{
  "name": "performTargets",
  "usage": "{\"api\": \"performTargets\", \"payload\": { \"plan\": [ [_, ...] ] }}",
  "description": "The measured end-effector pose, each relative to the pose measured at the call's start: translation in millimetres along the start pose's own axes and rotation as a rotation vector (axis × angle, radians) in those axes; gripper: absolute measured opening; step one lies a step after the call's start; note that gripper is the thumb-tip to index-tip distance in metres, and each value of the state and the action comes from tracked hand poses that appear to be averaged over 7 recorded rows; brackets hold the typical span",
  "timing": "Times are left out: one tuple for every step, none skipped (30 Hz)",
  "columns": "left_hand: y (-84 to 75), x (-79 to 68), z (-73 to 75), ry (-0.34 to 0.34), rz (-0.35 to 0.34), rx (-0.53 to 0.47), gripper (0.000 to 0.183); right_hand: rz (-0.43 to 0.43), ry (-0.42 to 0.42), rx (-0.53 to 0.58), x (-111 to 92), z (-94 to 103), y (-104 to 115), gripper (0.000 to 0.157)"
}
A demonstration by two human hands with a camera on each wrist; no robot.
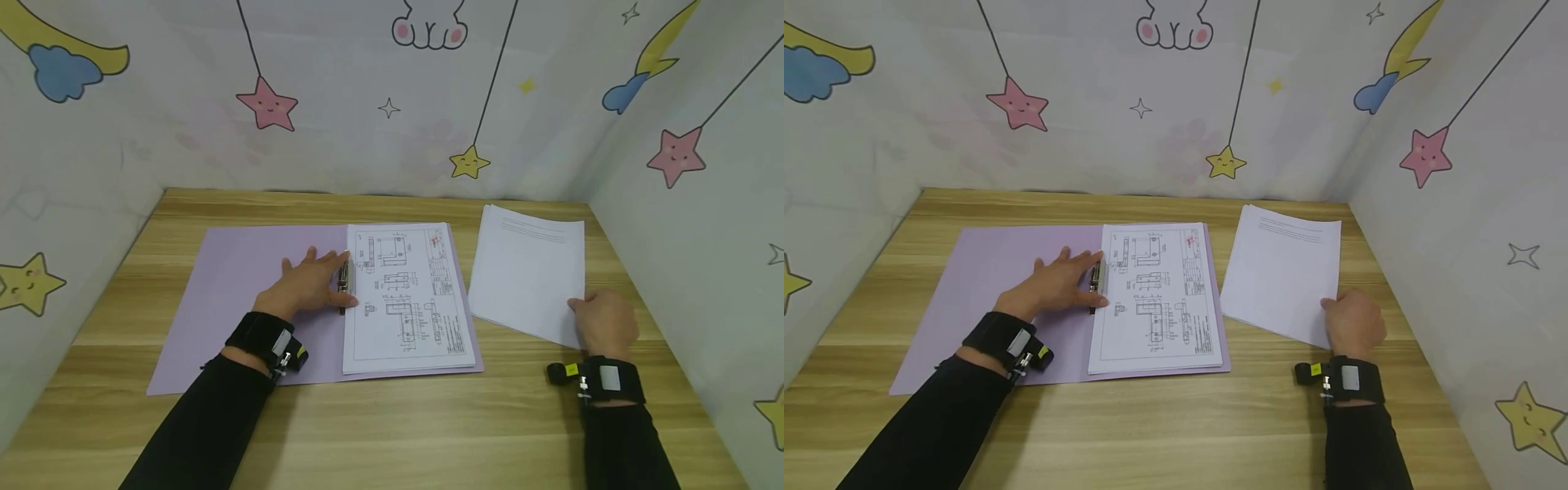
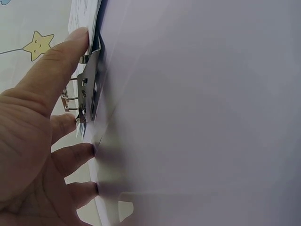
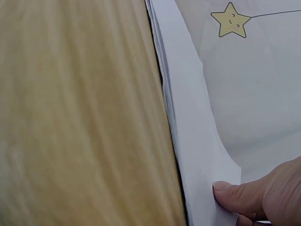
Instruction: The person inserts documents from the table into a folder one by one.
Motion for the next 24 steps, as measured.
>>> {"api": "performTargets", "payload": {
  "plan": [
    [-0.2,-0.1,0.0,0.000,-0.001,-0.002,0.104,0.006,-0.003,-0.001,-1,0.2,0,0.035],
    [-0.5,-0.2,0.0,0.000,-0.002,-0.005,0.104,0.015,-0.008,0.001,-1,0.9,0,0.035],
    [-0.8,-0.4,0.1,0.000,-0.005,-0.007,0.104,0.023,-0.015,0.004,-2,2.0,0,0.036],
    [-1.1,-0.4,0.2,0.000,-0.004,-0.007,0.104,0.034,-0.021,0.011,-2,3.5,0,0.036],
    [-1.3,-0.3,0.3,0.000,-0.004,-0.007,0.104,0.041,-0.023,0.026,-3,5.0,0,0.038],
    [-1.5,0.0,0.4,0.000,-0.003,-0.005,0.104,0.048,-0.024,0.048,-2,6.4,-1,0.040],
    [-1.8,0.2,0.5,0.001,-0.001,-0.005,0.104,0.045,-0.016,0.080,-2,8.1,-1,0.043],
    [-1.8,0.4,0.5,0.002,0.001,-0.005,0.104,0.034,-0.006,0.127,-1,9.4,-2,0.046],
    [-1.8,0.5,0.4,0.003,0.002,-0.005,0.104,0.023,0.005,0.180,-1,10.6,-4,0.049],
    [-1.7,0.8,0.2,0.003,0.005,-0.005,0.104,0.006,0.020,0.237,-1,11.7,-5,0.051],
    [-1.5,1.1,0.1,0.003,0.005,-0.004,0.104,-0.014,0.032,0.292,-1,12.8,-6,0.053],
    [-1.4,1.1,0.0,0.003,0.006,-0.003,0.104,-0.041,0.044,0.351,-1,13.9,-7,0.054],
    [-1.2,1.1,-0.1,0.002,0.005,-0.004,0.104,-0.074,0.057,0.407,-2,15.1,-8,0.056],
    [-0.9,1.1,-0.2,0.001,0.005,-0.004,0.104,-0.104,0.062,0.461,-2,15.7,-9,0.056],
    [-0.8,1.2,-0.3,0.000,0.006,-0.003,0.104,-0.131,0.067,0.503,-2,16.8,-10,0.056],
    [-0.6,1.3,-0.5,0.000,0.007,-0.003,0.104,-0.161,0.073,0.541,-2,17.6,-10,0.055],
    [-0.3,1.2,-0.5,0.000,0.008,-0.002,0.104,-0.192,0.077,0.590,-3,18.0,-10,0.055],
    [-0.2,1.2,-0.6,0.000,0.010,-0.003,0.105,-0.219,0.082,0.643,-4,18.2,-9,0.054],
    [0.0,1.2,-0.8,0.000,0.011,-0.005,0.105,-0.239,0.088,0.684,-5,18.2,-9,0.054],
    [0.2,1.1,-0.9,0.001,0.013,-0.005,0.105,-0.251,0.098,0.712,-6,18.0,-8,0.054],
    [0.4,1.1,-0.9,0.001,0.014,-0.008,0.105,-0.257,0.113,0.744,-8,17.7,-6,0.054],
    [0.6,1.1,-0.9,0.000,0.015,-0.009,0.105,-0.247,0.125,0.751,-11,16.8,-4,0.054],
    [0.8,1.2,-0.9,-0.001,0.016,-0.010,0.105,-0.233,0.139,0.747,-13,15.6,-1,0.053],
    [0.9,1.1,-0.8,-0.002,0.017,-0.011,0.105,-0.210,0.153,0.730,-15,14.0,2,0.054]
  ]
}}
Point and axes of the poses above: each hand's wrist, its own x-axis towards the middle knuckle, its own z-axis out of the back of the hand, y = z × x, the point moved 5 cm from there along x, towards the middle knuckle, and after that the axes turned 7 degrees about y, right-handed, at the moved point
